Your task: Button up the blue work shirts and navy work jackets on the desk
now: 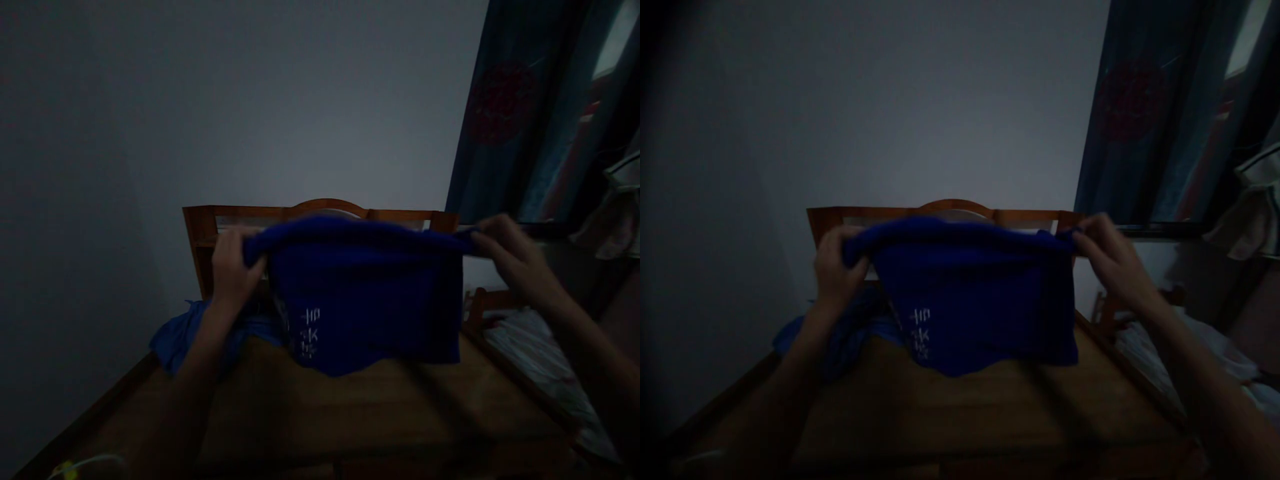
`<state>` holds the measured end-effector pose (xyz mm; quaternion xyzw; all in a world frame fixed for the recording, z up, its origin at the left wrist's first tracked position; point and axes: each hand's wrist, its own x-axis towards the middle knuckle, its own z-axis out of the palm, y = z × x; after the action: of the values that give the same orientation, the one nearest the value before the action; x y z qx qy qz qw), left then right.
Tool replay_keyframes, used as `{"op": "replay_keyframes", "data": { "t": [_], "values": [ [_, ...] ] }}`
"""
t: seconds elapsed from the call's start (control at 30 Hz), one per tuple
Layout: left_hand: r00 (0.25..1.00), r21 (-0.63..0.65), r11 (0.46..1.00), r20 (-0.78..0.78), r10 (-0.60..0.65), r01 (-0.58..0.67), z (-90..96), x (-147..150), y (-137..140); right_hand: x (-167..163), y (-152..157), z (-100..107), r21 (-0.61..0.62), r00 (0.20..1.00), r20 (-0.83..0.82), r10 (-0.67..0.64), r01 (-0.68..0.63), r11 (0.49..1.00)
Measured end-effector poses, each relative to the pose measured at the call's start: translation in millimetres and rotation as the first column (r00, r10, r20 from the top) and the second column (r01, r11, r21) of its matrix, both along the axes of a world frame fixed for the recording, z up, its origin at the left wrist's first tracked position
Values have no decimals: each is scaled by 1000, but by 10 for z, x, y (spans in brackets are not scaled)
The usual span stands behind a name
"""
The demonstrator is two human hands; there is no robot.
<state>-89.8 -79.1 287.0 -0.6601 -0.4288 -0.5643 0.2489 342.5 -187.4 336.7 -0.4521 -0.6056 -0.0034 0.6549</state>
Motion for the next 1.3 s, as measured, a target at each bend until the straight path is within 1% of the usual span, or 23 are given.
{"op": "replay_keyframes", "data": {
  "t": [0.07, 0.1, 0.17, 0.2, 0.23, 0.27, 0.33, 0.37, 0.4, 0.47, 0.5, 0.53, 0.57, 0.63, 0.7, 0.77, 0.9, 0.97, 1.03, 1.07, 1.13, 1.23, 1.3],
  "values": [
    [997, -176, 984, -50, -50, 40, -817, -242, -190, -13, -138, -715, -207, 959, 282, 27, 33, 978],
    [990, -308, 950, -102, -97, 62, -1220, -347, -297, -26, -207, -1103, -320, 932, 360, 52, 71, 945],
    [989, -548, 833, -55, -134, 82, -1885, -511, -530, -92, -332, -1851, -372, 900, 435, 9, 171, 912],
    [987, -661, 743, -14, -158, 109, -2113, -573, -647, -150, -383, -2177, -418, 869, 493, 52, 184, 890],
    [983, -737, 662, 17, -183, 136, -2262, -625, -756, -223, -425, -2451, -459, 828, 551, 108, 192, 868],
    [975, -777, 606, 48, -216, 173, -2336, -669, -848, -308, -455, -2666, -478, 785, 602, 142, 212, 852],
    [943, -823, 511, 82, -324, 247, -2315, -729, -940, -498, -477, -2912, -523, 689, 679, 252, 214, 825],
    [926, -832, 484, 86, -368, 270, -2257, -741, -925, -594, -469, -2954, -536, 646, 703, 298, 207, 818],
    [921, -833, 481, 81, -381, 273, -2195, -738, -866, -686, -449, -2956, -545, 608, 720, 335, 196, 815],
    [957, -806, 554, 51, -284, 207, -2111, -692, -633, -850, -382, -2893, -536, 552, 749, 365, 182, 824],
    [986, -767, 627, 42, -161, 135, -2101, -657, -478, -922, -339, -2852, -522, 535, 765, 359, 187, 832],
    [999, -737, 674, 33, -41, 52, -2112, -619, -314, -986, -294, -2818, -502, 521, 781, 344, 197, 842],
    [998, -722, 692, 35, 60, -17, -2137, -584, -152, -1044, -246, -2797, -479, 509, 798, 323, 210, 852],
    [983, -719, 689, 50, 178, -88, -2197, -534, 121, -1138, -149, -2803, -431, 503, 822, 268, 241, 870],
    [980, -732, 675, 52, 194, -95, -2230, -513, 290, -1204, -52, -2866, -396, 511, 830, 225, 254, 882],
    [988, -724, 686, 38, 148, -75, -2218, -505, 343, -1242, 38, -2956, -381, 522, 826, 213, 237, 894],
    [992, -614, 787, 56, 113, -56, -2101, -451, 226, -1278, 163, -3076, -353, 538, 818, 202, 192, 916],
    [986, -545, 838, 125, 111, -25, -2028, -404, 142, -1297, 197, -3072, -328, 515, 836, 189, 193, 925],
    [968, -475, 877, 245, 50, 75, -1943, -354, 85, -1330, 225, -3042, -314, 465, 865, 190, 205, 927],
    [946, -446, 882, 323, 2, 151, -1888, -330, 71, -1354, 241, -3025, -312, 438, 878, 192, 221, 924],
    [855, -394, 855, 508, -104, 338, -1733, -286, 69, -1416, 287, -3002, -305, 393, 901, 184, 271, 913],
    [601, -213, 806, 772, -208, 553, -1370, -282, 99, -1503, 416, -2983, -285, 362, 921, 144, 376, 882],
    [452, -61, 818, 856, -252, 572, -1088, -374, 99, -1506, 543, -2934, -278, 374, 922, 101, 454, 846]
  ]
}}
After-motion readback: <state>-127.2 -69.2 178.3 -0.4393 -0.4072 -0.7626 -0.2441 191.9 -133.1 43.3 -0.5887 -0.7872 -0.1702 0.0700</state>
